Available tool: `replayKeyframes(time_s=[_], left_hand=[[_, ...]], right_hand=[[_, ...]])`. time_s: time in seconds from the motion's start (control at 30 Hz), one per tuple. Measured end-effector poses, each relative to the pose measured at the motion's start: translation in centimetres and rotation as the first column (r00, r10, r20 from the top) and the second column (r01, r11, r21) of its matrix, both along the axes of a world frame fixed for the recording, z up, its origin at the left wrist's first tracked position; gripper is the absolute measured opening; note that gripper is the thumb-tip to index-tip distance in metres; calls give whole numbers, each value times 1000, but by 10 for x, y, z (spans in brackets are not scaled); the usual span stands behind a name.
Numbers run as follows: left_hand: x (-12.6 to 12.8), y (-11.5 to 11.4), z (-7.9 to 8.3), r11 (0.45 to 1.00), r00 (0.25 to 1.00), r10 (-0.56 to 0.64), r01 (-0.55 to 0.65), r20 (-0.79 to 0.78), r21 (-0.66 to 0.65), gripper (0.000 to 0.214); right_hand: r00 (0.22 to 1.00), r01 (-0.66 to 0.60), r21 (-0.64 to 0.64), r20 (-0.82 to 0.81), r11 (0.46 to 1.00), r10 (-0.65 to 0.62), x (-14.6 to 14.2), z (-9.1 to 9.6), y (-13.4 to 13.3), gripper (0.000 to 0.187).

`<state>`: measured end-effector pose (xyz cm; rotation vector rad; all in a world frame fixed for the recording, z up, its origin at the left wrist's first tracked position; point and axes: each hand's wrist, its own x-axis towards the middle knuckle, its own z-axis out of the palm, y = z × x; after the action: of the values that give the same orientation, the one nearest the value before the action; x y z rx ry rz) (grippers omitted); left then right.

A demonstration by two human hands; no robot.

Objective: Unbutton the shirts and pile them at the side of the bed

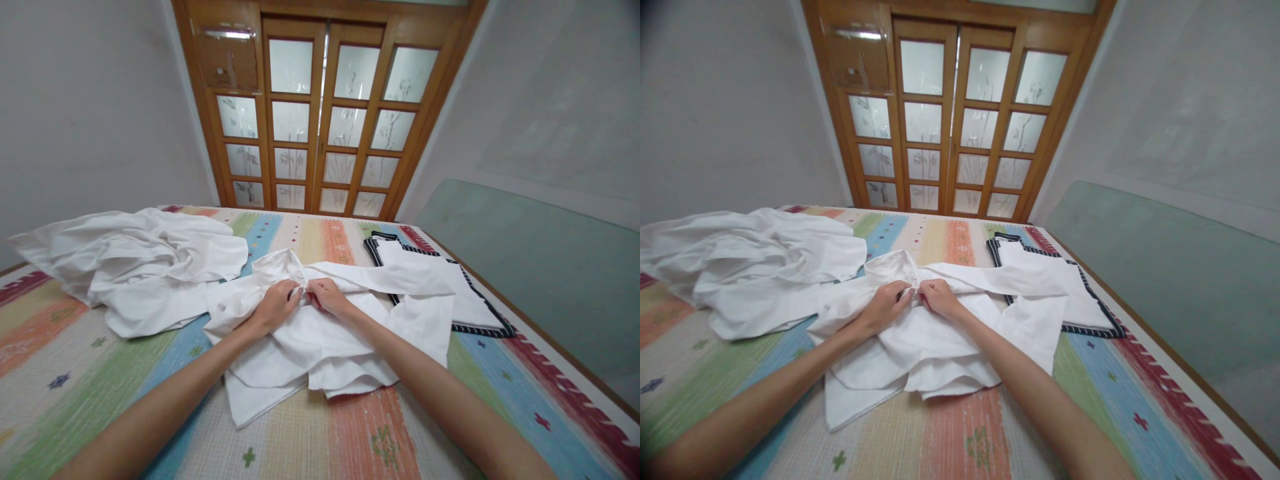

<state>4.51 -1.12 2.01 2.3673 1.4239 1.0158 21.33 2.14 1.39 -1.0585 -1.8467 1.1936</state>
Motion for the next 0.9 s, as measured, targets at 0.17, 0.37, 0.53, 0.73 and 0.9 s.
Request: replayKeyframes(time_s=[0.17,0.37,0.53,0.73,0.9], left_hand=[[-1,-1,-6,997,991,-16,27,134,-77,25],[-1,-3,-5,989,979,29,1,202,-147,26],[-2,-5,-4,982,974,36,6,222,-186,26],[-3,-4,-6,982,971,46,-2,234,-187,25],[-2,-3,-6,982,973,52,-9,226,-189,26]], right_hand=[[995,-94,-90,-43,991,91,4,-8,4,28],[983,-174,-91,-73,981,168,5,-10,11,26],[983,-174,-70,-63,982,170,5,-18,16,24],[986,-167,39,7,985,167,5,-14,14,24],[985,-112,252,153,961,75,3,-9,9,29]])
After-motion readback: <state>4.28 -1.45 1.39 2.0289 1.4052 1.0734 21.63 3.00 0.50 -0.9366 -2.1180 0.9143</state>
